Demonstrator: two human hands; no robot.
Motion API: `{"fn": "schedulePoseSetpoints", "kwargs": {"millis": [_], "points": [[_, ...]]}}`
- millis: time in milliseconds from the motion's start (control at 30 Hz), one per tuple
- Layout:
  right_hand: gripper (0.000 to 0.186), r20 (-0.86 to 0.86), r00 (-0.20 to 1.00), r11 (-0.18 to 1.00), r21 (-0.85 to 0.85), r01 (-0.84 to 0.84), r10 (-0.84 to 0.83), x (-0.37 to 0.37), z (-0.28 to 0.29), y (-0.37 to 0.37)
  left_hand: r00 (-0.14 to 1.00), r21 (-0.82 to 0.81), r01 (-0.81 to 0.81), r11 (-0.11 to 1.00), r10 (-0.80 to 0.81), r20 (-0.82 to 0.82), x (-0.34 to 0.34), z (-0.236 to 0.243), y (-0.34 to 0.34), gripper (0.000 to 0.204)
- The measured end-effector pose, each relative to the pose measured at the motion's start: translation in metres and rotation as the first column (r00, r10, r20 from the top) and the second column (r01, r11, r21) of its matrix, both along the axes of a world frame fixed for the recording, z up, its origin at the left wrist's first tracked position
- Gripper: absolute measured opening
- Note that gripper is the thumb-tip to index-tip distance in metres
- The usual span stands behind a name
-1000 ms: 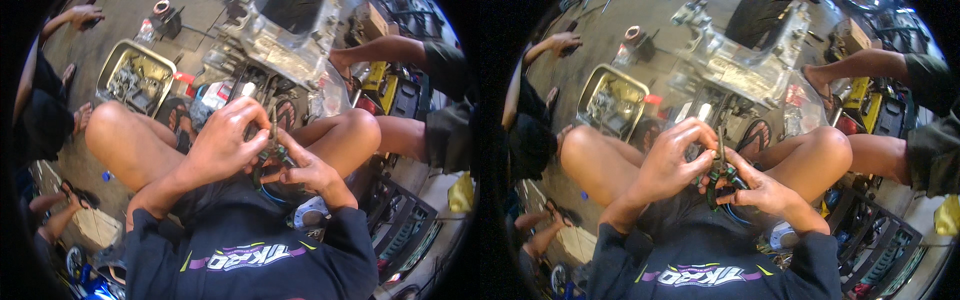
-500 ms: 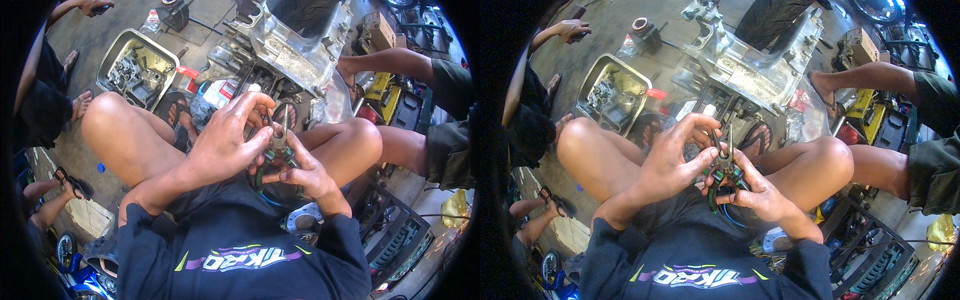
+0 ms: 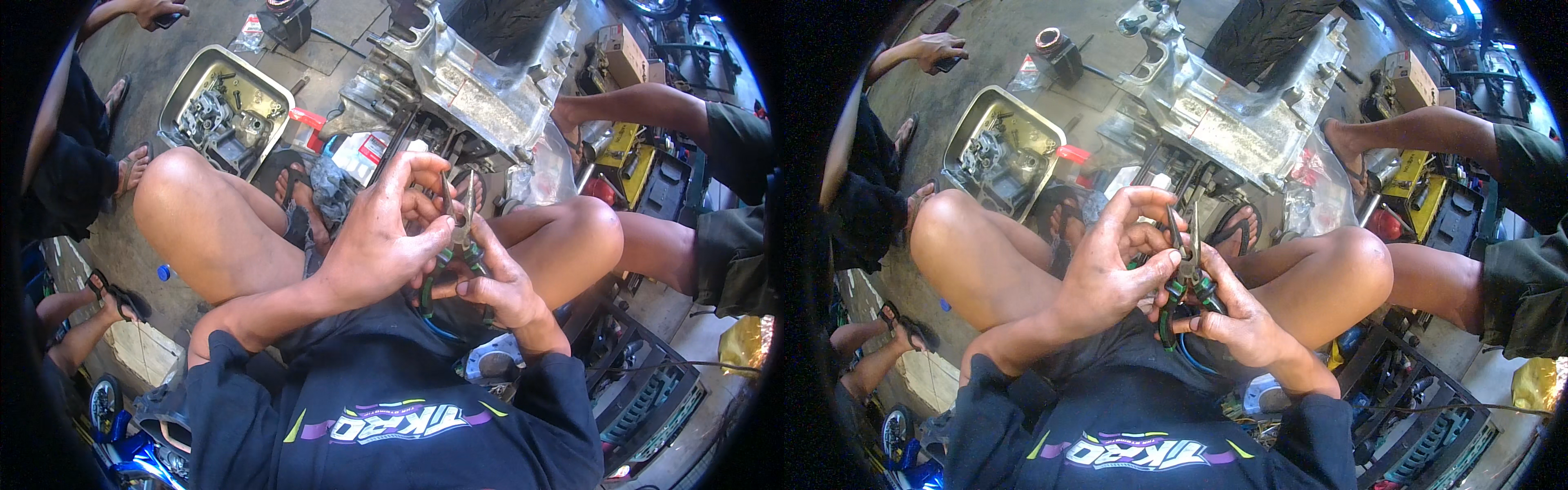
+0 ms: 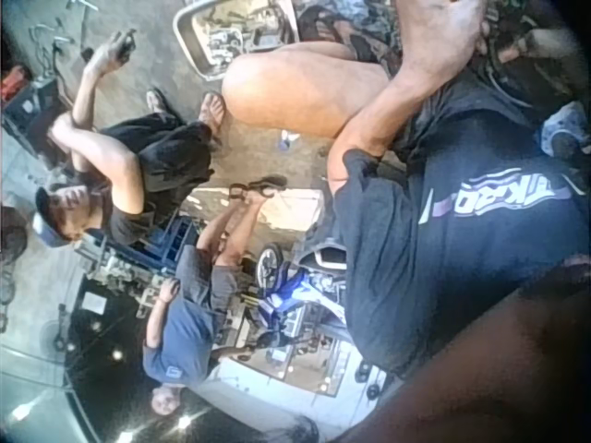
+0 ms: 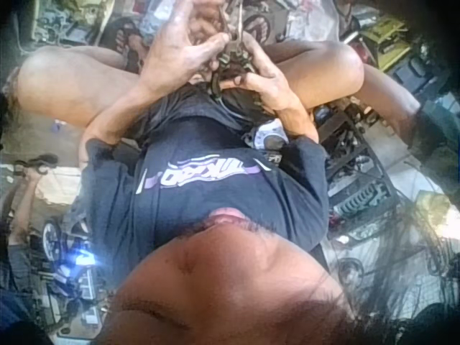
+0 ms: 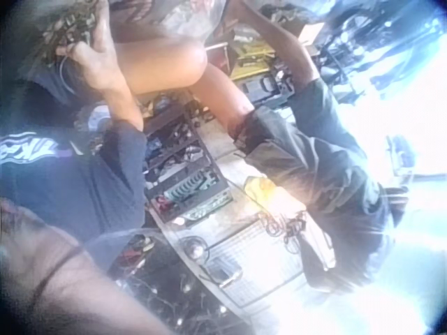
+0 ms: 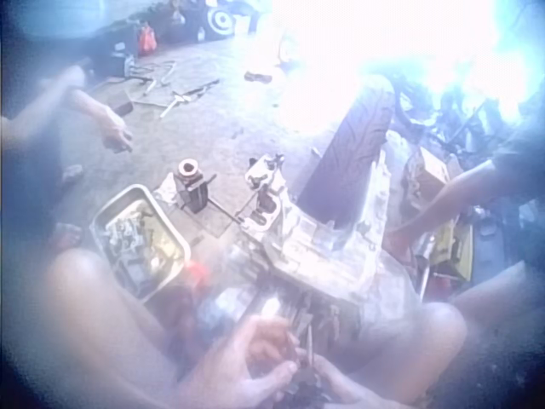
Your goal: The person works on a motorcycle engine component, using pliers to manipulate a small metal part and positioning a piston within the cylinder block.
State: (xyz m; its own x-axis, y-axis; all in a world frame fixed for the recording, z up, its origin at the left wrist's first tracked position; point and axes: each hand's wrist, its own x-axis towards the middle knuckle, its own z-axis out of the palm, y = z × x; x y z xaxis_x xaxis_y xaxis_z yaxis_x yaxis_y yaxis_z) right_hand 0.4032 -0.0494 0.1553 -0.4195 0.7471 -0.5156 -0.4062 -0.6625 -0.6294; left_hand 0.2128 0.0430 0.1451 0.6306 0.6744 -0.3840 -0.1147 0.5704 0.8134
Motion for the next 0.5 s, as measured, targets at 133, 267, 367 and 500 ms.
{"fn": "schedulePoseSetpoints", "kwargs": {"millis": [133,267,367,500], "points": [[0.087,0.001,1.0,1.0,0.011,0.001,-0.001,-0.0013,-0.0019,0.0003,0.993,0.019,-0.12,0.993,0.119,0.026,0.0057,-0.0091,-0.0075,0.037],[0.086,-0.013,0.999,0.999,0.022,0.034,-0.034,-0.0058,-0.0008,0.0002,0.991,-0.084,-0.106,0.991,0.112,0.069,0.0052,-0.0093,-0.0075,0.032],[0.086,-0.008,1.0,0.999,0.043,0.018,-0.018,-0.0055,-0.0032,-0.0007,0.992,-0.088,-0.097,0.991,0.103,0.067,0.0043,-0.0098,-0.0074,0.031],[0.086,0.013,1.0,0.998,0.05,0.023,-0.023,-0.0069,-0.0005,-0.0001,0.998,-0.127,-0.035,0.991,0.041,0.045,0.0013,-0.0079,-0.0038,0.037]]}}
